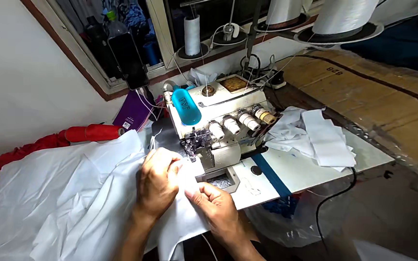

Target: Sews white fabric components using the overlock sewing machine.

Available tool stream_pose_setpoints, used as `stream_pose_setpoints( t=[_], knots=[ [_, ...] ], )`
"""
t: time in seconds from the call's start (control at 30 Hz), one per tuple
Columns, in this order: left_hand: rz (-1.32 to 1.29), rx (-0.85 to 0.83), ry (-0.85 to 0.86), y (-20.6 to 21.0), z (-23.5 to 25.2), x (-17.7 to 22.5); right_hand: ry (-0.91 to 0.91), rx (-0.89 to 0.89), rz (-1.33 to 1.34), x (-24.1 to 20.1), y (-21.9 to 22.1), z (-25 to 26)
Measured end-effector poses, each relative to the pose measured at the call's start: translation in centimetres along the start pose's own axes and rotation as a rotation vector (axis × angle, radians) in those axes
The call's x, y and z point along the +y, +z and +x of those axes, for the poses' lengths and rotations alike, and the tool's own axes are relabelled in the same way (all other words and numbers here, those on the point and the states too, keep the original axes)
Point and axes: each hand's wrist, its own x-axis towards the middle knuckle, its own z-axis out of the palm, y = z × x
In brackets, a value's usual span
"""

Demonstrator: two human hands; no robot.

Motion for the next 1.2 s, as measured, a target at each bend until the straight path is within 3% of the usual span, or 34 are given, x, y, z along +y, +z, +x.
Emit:
stream_pose_setpoints(
  t=[0.1, 0.2, 0.53, 0.67, 0.77, 0.83, 0.93, 1.2],
  knots=[
    [0.002, -0.042, -0.079, 3.5, -1.0, -0.8, 0.147, 0.097, 0.019, 2.2, -1.1, -0.7],
    [0.071, -0.067, -0.089, 4.7, -1.5, -0.3, 0.217, 0.107, 0.112, 1.5, -1.6, -1.5],
    [0.252, -0.15, -0.17, 6.2, 1.5, -0.7, 0.2, 0.187, 0.203, 1.4, -0.7, 1.1],
    [0.117, -0.034, -0.07, 5.1, 0.4, -0.9, 0.158, 0.135, 0.254, 2.0, -1.3, -0.4],
    [0.117, 0.054, 0.085, 2.7, -3.7, 1.5, 0.133, -0.028, 0.404, 3.0, -2.3, -2.9],
    [0.062, 0.002, 0.1, 1.5, -7.6, 3.1, 0.126, -0.1, 0.443, 3.5, -2.6, -4.2],
    [0.064, -0.067, 0.14, 2.1, -11.1, 3.8, 0.084, -0.066, 0.252, 3.8, -2.2, -4.9],
    [0.136, 0.091, 0.355, 3.5, -11.1, 1.7, 0.095, -0.009, 0.127, 3.0, -2.1, -5.4]
  ],
)
